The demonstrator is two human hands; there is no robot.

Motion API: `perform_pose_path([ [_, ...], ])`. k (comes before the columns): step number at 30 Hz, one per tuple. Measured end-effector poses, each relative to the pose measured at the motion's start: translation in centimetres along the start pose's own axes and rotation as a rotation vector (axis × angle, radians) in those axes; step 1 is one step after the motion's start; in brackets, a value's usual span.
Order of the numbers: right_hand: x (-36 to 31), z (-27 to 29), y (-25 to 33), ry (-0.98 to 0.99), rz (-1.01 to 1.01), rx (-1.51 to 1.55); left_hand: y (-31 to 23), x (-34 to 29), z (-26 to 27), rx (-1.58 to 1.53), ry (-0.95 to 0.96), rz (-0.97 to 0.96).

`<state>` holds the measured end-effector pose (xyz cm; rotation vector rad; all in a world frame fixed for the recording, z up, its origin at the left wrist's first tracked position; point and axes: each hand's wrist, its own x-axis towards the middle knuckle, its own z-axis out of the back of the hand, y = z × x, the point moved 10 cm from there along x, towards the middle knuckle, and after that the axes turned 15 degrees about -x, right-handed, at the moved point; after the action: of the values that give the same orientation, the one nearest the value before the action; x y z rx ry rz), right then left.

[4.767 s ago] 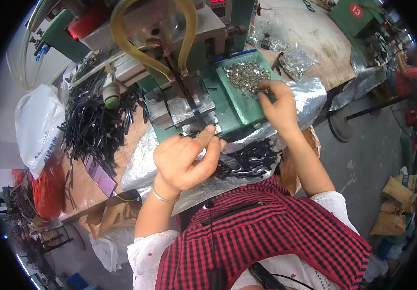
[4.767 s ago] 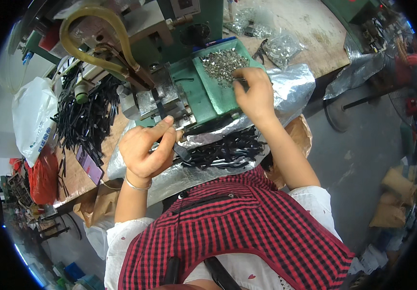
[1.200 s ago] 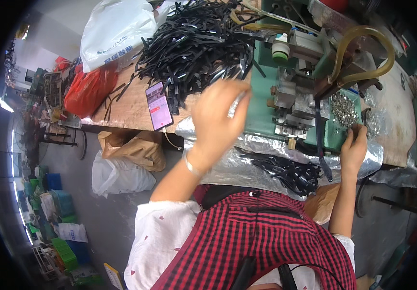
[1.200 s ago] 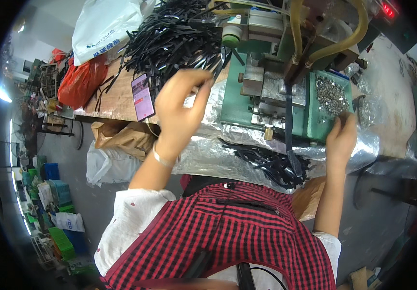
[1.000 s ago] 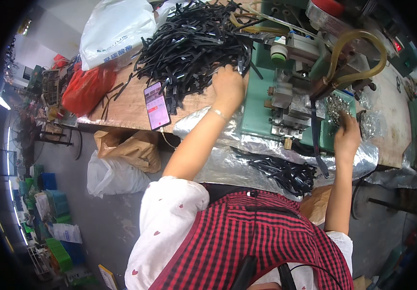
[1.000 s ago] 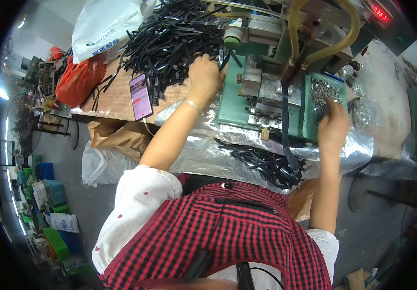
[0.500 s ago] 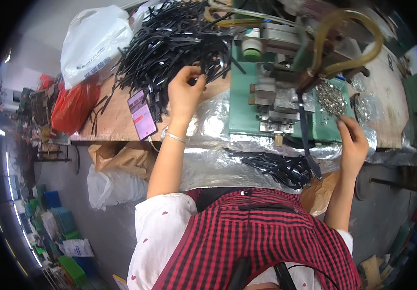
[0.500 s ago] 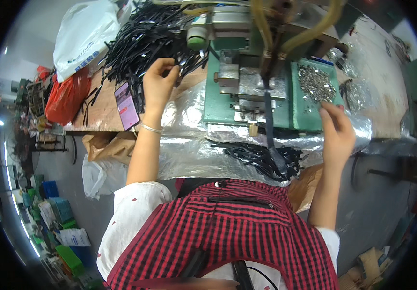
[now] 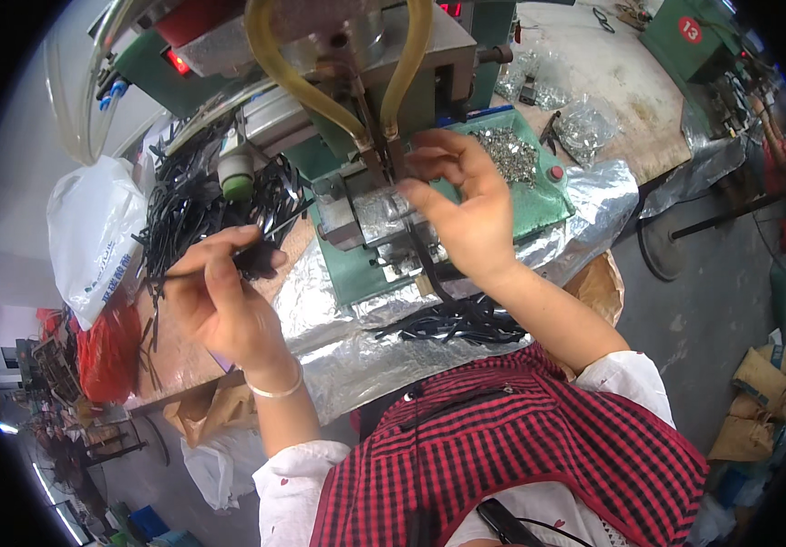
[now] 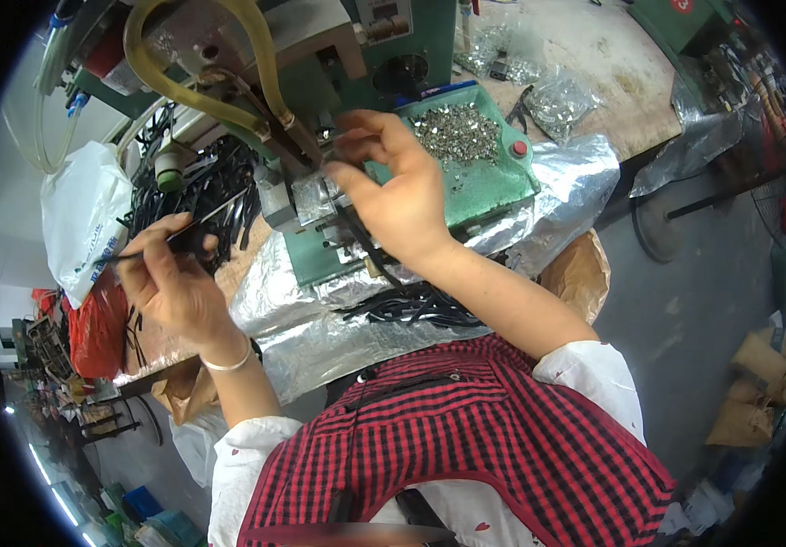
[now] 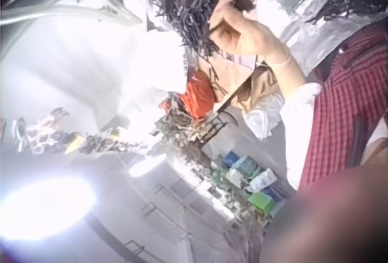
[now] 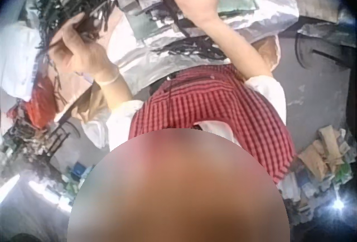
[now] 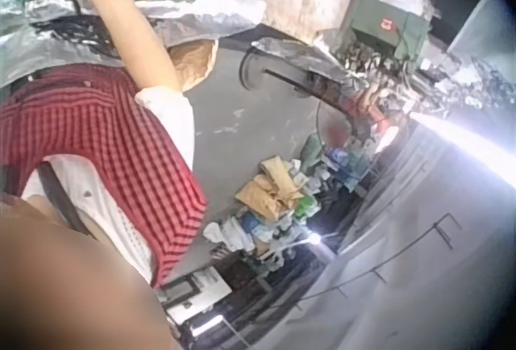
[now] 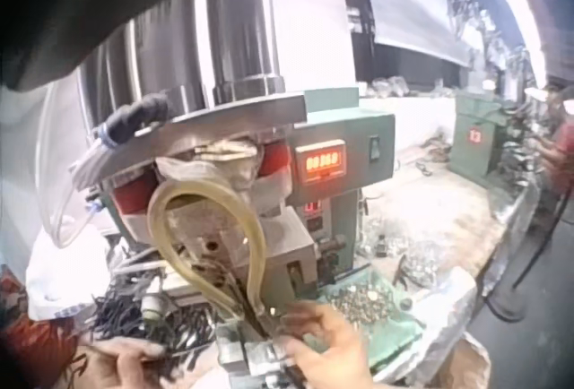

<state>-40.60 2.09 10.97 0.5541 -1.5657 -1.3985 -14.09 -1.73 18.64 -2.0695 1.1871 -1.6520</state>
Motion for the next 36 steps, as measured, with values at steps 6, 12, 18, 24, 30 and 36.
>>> perform_pose_path([
  [6, -2.2, -1.0, 3.3, 0.173, -0.129, 0.214, -1.6, 1.0, -4.6, 0.106, 0.164, -0.091],
  [12, 0.8, 1.8, 0.9, 0.327, 0.026, -0.147, -0.7, -7.2, -13.2, 0.579, 0.757, -0.445],
  [18, 2.5, 13.9, -8.1, -0.219, -0.014, -0.437, 0.7, -8.6, -13.2, 0.56, 0.762, -0.556],
  [24, -1.4, 11.8, -9.3, 0.096, -0.097, -0.853, 0.8, -8.8, -12.9, 0.561, 0.766, -0.554],
  [30, -0.9, 9.3, -7.3, 0.163, 0.167, -1.075, 1.0, -9.5, -11.2, 0.566, 0.681, -0.302],
  [36, -2.4, 11.0, -7.7, -0.024, 0.113, -1.065, -1.8, -9.9, -5.3, 0.747, 0.443, -0.156],
])
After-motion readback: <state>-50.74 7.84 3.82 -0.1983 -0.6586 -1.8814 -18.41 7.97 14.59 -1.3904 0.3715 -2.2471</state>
